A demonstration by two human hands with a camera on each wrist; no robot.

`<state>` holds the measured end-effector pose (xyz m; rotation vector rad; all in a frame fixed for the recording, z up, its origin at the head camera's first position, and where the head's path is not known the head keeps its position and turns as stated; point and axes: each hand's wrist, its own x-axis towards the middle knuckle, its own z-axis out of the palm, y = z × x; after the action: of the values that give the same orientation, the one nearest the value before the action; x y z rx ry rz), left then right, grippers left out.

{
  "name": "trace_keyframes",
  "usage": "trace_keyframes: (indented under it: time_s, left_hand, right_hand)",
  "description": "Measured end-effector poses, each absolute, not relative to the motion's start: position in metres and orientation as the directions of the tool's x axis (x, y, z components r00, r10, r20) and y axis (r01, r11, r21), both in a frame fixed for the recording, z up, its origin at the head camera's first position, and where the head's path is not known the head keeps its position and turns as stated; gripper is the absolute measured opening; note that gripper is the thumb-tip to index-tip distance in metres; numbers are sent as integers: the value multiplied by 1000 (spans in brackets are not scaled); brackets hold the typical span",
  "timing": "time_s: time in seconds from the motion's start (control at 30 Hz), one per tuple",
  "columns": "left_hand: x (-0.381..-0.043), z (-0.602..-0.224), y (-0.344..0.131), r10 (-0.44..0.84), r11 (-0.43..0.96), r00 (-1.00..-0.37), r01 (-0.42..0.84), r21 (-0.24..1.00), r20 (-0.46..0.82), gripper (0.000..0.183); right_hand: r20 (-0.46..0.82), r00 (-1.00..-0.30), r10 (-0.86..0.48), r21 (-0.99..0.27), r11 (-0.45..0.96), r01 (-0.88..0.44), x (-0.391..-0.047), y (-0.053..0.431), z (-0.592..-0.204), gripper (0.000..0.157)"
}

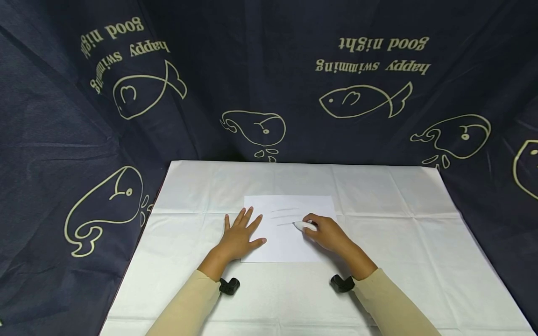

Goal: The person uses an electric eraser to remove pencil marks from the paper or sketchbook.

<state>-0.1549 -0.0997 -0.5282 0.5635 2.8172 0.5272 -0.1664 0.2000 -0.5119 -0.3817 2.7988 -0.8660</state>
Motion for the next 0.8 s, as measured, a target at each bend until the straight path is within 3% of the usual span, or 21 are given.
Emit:
trace_keyframes:
  time_s: [0.8]
  left_hand:
    - [-155, -532, -100, 407, 861, -903, 329, 389, -137, 74]
  right_hand:
    - [-107, -949, -295, -587, 790, -180, -167, 198, -508, 25]
